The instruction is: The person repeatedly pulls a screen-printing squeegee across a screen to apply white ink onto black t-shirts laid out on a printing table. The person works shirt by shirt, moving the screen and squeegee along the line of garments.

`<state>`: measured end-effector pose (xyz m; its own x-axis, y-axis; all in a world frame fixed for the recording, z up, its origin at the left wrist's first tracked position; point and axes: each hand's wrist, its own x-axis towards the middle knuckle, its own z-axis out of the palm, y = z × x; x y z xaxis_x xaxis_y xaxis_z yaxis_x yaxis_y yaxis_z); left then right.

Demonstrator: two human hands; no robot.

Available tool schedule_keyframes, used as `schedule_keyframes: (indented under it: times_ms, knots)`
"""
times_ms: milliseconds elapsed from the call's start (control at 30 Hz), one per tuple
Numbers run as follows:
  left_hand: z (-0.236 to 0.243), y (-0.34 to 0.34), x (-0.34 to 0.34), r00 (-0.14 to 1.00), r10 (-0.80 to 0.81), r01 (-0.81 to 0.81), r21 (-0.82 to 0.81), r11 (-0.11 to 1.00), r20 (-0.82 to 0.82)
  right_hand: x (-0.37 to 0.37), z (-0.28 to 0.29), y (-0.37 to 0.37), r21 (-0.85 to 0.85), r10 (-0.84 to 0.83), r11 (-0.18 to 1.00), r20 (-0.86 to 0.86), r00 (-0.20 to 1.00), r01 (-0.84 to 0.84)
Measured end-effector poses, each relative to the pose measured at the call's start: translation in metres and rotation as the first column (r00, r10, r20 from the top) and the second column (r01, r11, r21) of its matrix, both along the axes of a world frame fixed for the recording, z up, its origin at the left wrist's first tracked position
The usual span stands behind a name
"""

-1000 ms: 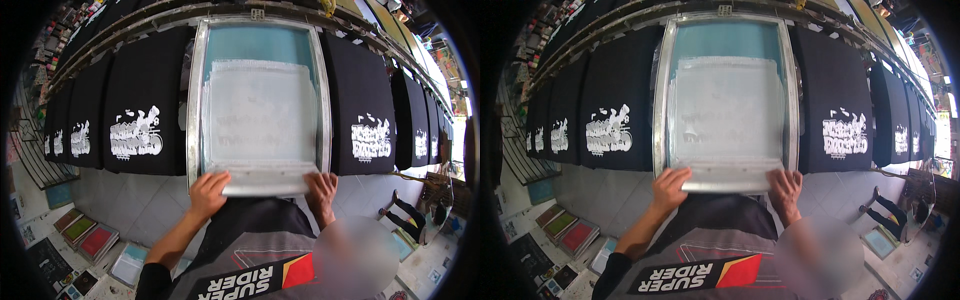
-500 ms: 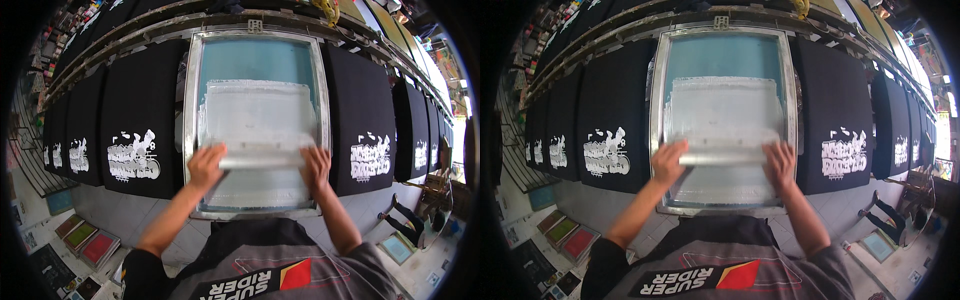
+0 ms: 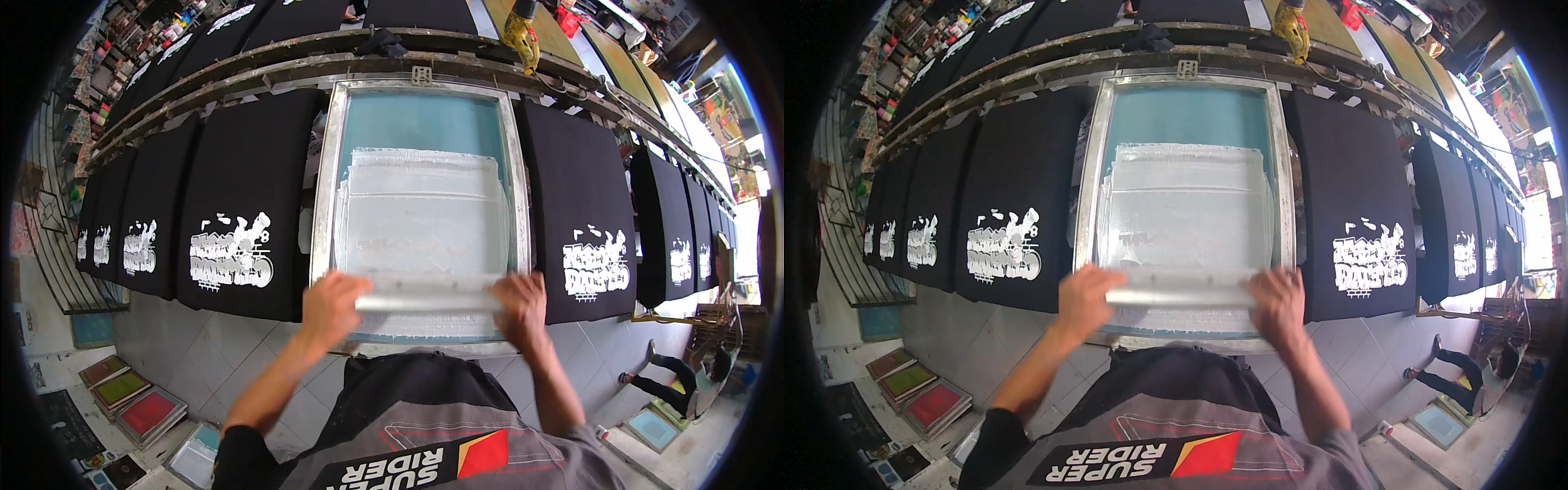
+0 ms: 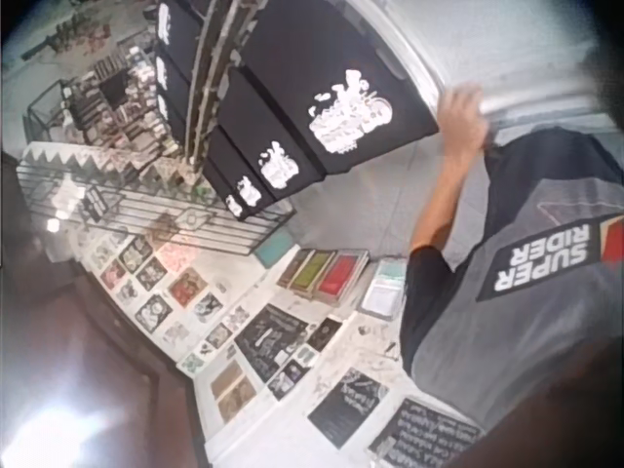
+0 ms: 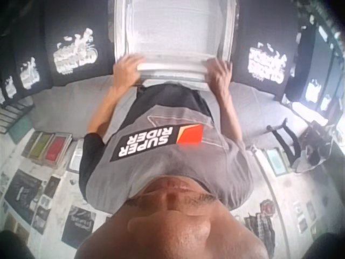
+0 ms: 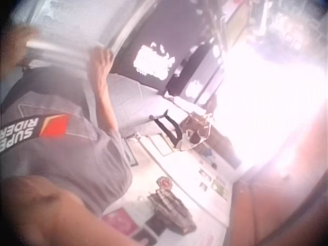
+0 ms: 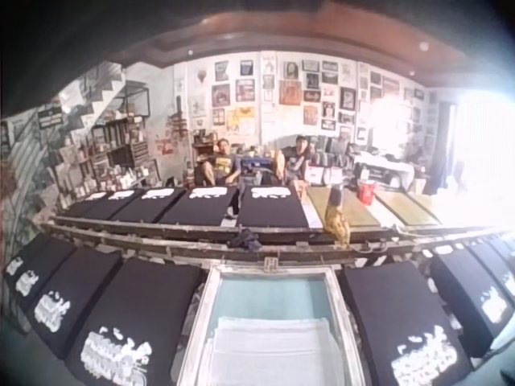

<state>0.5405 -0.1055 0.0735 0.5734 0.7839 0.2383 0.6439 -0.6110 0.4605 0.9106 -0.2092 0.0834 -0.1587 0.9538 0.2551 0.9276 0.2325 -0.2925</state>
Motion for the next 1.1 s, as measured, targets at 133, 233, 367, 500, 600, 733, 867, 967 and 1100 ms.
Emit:
schedule_keyframes:
  times_ms: [133,233,367,500,600,733,867,967,1100]
  knots:
    - [-0.03,-0.075,-0.018,0.995,-0.095,0.093,0.123,0.988,0.015,-0.033,-0.03,-0.084,0.081,-0.064,0.995,0.021,0.998,0.062]
    - [-0.038,-0.091,-0.018,0.995,-0.094,0.088,0.144,0.986,0.034,-0.039,-0.048,-0.104,0.093,-0.051,0.994,-0.035,0.998,0.054]
    - [-0.031,-0.098,-0.021,0.983,-0.119,0.116,0.026,0.993,0.14,-0.036,-0.051,-0.113,0.02,0.018,1.0,-0.066,0.998,-0.017]
    - [-0.033,-0.099,-0.035,0.969,0.062,-0.06,-0.017,0.998,0.24,-0.031,-0.04,-0.119,-0.028,-0.062,0.998,-0.172,0.983,0.058]
    - [-0.045,-0.096,-0.045,0.822,0.513,-0.523,-0.028,0.852,0.246,-0.02,-0.046,-0.12,0.081,-0.362,0.92,-0.201,0.91,0.384]
    - [-0.065,-0.102,-0.069,0.608,0.792,-0.722,-0.451,0.525,-0.053,0.004,-0.069,-0.111,-0.371,-0.825,0.565,-0.244,0.509,0.737]
    - [-0.069,-0.091,-0.063,0.539,0.841,-0.602,-0.68,0.418,0.04,0.012,-0.069,-0.092,-0.462,-0.766,0.642,-0.435,0.474,0.613]
    - [-0.071,-0.088,-0.076,0.577,0.817,-0.623,-0.657,0.425,-0.018,0.02,-0.044,-0.084,-0.641,-0.826,0.553,-0.334,0.455,0.532]
    - [-0.027,-0.064,-0.07,0.623,0.782,-0.558,-0.697,0.45,0.006,0.015,-0.02,-0.082,-0.555,-0.777,0.629,-0.451,0.438,0.544]
